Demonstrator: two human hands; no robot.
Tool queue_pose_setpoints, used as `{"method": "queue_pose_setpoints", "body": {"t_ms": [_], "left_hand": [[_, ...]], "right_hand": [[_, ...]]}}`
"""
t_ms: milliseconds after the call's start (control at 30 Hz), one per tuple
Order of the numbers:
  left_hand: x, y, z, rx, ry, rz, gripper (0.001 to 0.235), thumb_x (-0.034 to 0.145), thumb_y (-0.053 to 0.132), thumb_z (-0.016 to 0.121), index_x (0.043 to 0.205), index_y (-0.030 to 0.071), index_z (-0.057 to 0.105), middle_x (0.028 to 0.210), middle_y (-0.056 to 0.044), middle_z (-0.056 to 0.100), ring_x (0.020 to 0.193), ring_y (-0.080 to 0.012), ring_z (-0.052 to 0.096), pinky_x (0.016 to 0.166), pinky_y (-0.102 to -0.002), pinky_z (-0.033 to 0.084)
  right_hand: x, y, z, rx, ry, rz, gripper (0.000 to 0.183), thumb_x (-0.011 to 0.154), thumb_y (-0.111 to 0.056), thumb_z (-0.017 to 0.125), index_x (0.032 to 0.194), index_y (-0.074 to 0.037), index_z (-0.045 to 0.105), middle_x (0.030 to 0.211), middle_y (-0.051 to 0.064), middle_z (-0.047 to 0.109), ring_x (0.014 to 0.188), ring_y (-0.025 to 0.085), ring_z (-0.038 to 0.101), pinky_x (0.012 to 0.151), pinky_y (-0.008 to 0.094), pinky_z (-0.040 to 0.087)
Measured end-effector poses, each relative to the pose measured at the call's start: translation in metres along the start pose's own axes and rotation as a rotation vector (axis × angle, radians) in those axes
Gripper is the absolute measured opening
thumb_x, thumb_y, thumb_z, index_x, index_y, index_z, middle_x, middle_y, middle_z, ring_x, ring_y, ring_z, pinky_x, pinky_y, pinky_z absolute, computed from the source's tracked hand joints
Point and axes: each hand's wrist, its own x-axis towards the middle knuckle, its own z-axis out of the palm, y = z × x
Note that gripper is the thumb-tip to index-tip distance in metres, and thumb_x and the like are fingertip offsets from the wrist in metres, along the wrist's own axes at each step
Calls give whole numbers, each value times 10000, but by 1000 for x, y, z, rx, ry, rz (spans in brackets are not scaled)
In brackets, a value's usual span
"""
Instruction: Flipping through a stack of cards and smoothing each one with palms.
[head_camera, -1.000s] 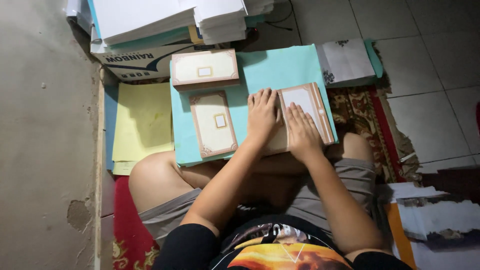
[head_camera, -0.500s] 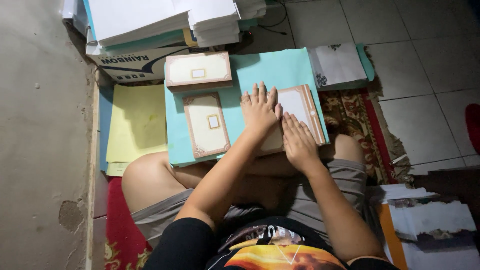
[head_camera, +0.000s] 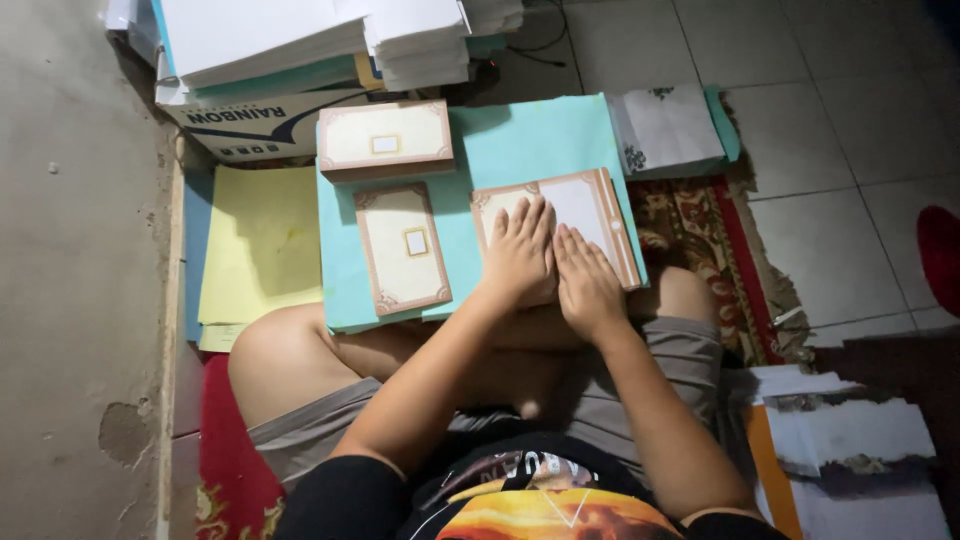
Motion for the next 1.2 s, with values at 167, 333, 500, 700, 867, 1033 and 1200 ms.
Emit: {"method": "queue_pose_setpoints", "body": {"t_ms": [167, 333, 500, 700, 867, 1033, 1200], "left_hand": [[46, -21, 21, 36, -26, -53, 674, 1021, 385, 306, 1629, 98, 254, 1690, -137, 261, 1567, -341, 214, 1253, -569, 151], [40, -15, 4, 10, 104, -63, 625, 1029, 320, 340, 1591, 48, 341, 1673, -148, 305, 1567, -327, 226, 1255, -555, 138], [47, -33, 47, 69, 435, -72, 534, 1057, 331, 422, 1496, 39, 504, 1572, -156, 481, 1476, -290, 435, 1221, -510, 260], [45, -24, 31, 46, 374, -120, 578, 1093, 406, 326, 1513, 38, 474, 1565, -168, 484, 1489, -307, 418, 1231, -516, 263], [40, -22, 25, -5, 370, -118, 551, 1076, 349, 361, 1509, 26, 471, 1567, -182, 476, 1490, -325, 410, 1234, -530, 262], [39, -28, 31, 22, 372, -82, 548, 1052, 327, 407, 1507, 28, 469, 1570, -185, 466, 1490, -345, 402, 1231, -541, 248], [14, -23, 21, 81, 292, 96, 638, 928, 380, 564, 1521, 156, 493, 1622, -100, 415, 1516, -352, 345, 1209, -587, 260]], "right_hand": [[-13, -6, -9, 23, 52, -34, 601, 946, -174, 434, 1530, -32, 449, 1667, 142, 363, 1507, 320, 380, 1198, 471, 311], [3, -4, -15, 87, -68, 10, 558, 976, -148, 389, 1513, -9, 453, 1691, 147, 310, 1512, 341, 357, 1205, 495, 283], [62, 30, 20, -9, -17, -33, 413, 967, -111, 426, 1283, 67, 624, 1636, 218, 388, 1489, 389, 388, 1171, 550, 344], [94, 33, 21, -2, -136, 96, 532, 1068, -243, 352, 1573, -93, 427, 1719, 144, 217, 1578, 334, 206, 1261, 490, 176], [54, 6, -3, -40, -170, 148, 450, 1008, -141, 421, 1413, -30, 582, 1724, 159, 229, 1580, 335, 217, 1262, 482, 183], [24, -5, -14, -6, -162, 158, 619, 1001, -177, 403, 1617, -142, 346, 1716, 165, 211, 1571, 350, 215, 1254, 512, 163], [23, -2, -6, 44, -65, 136, 586, 1044, -214, 366, 1613, -86, 323, 1686, 186, 277, 1547, 360, 273, 1237, 531, 193]]}}
